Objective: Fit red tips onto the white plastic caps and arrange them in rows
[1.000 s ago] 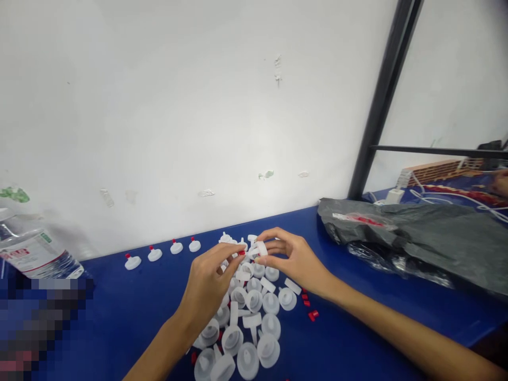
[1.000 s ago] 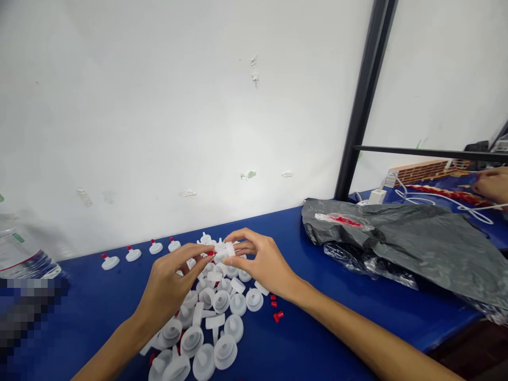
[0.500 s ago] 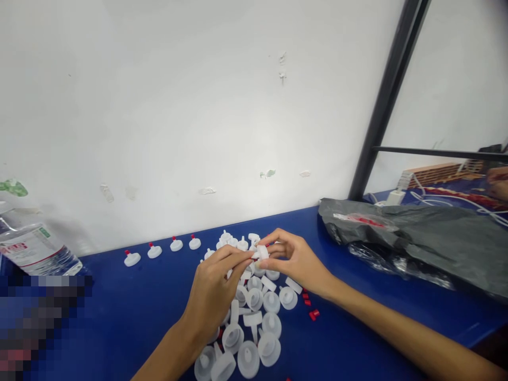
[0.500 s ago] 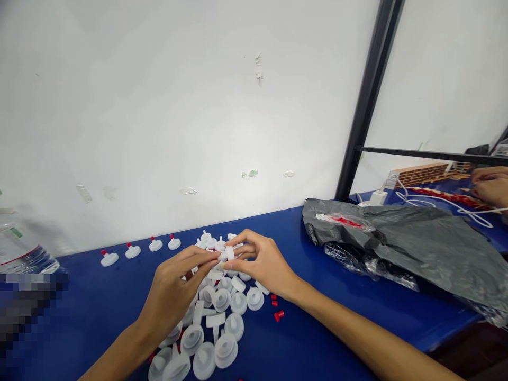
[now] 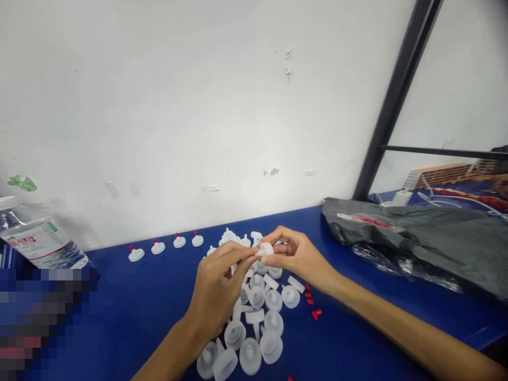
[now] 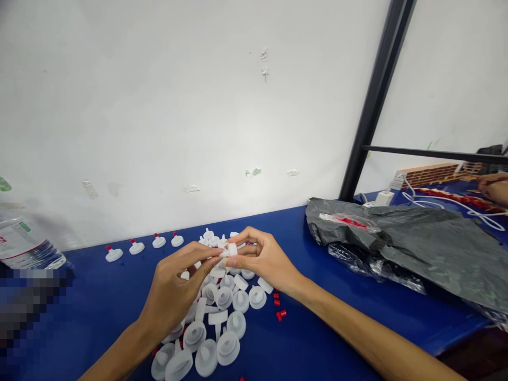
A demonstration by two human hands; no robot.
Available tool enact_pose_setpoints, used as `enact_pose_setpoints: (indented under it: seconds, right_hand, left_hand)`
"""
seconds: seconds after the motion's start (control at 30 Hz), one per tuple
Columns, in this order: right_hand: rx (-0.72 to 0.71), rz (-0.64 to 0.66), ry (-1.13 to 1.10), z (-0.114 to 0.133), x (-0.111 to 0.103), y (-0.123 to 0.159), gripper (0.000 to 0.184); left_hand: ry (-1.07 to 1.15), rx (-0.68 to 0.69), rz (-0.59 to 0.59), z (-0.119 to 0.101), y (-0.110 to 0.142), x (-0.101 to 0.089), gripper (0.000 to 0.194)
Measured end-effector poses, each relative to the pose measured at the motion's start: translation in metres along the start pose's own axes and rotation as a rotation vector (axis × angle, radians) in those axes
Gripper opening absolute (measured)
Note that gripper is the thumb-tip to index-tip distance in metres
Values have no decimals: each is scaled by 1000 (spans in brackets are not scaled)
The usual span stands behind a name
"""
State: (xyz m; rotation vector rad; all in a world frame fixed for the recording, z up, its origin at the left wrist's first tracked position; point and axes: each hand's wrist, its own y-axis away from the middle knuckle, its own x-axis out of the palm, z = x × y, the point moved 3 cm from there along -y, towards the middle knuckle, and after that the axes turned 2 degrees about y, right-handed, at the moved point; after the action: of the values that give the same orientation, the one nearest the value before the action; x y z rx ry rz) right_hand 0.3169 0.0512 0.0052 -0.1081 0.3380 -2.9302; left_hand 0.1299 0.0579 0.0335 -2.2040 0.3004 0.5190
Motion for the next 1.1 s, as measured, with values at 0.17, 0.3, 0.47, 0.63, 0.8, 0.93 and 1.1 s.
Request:
enact_pose_setpoints:
  seconds: [0.17, 0.3, 0.47, 0.63, 0.8, 0.93, 1.1]
  right_hand:
    - [-75, -21, 77, 8, 0, 0, 33]
    - [-120, 16, 121, 10, 3, 0, 34]
    - [-185, -150, 135, 18, -8, 0, 28]
    - [-174, -245, 153, 20, -18, -1, 20]
    - [-146, -183, 218, 22, -12, 2, 18]
    - [-134, -152, 326, 24, -10, 3, 18]
    - [-130, -157, 388, 24, -11, 2, 19]
  left_hand:
    - [0, -35, 17, -2, -3, -1, 16]
    - [-40, -64, 68, -2, -8, -3, 15]
    - [-460, 27, 90, 18, -51, -46, 19]
    - [-988, -270, 351, 80, -100, -89, 24]
    - [-894, -342, 573, 119, -108, -68, 19]
    - [-922, -354, 630, 129, -96, -43, 19]
    - [-935, -355, 660, 130, -85, -32, 20]
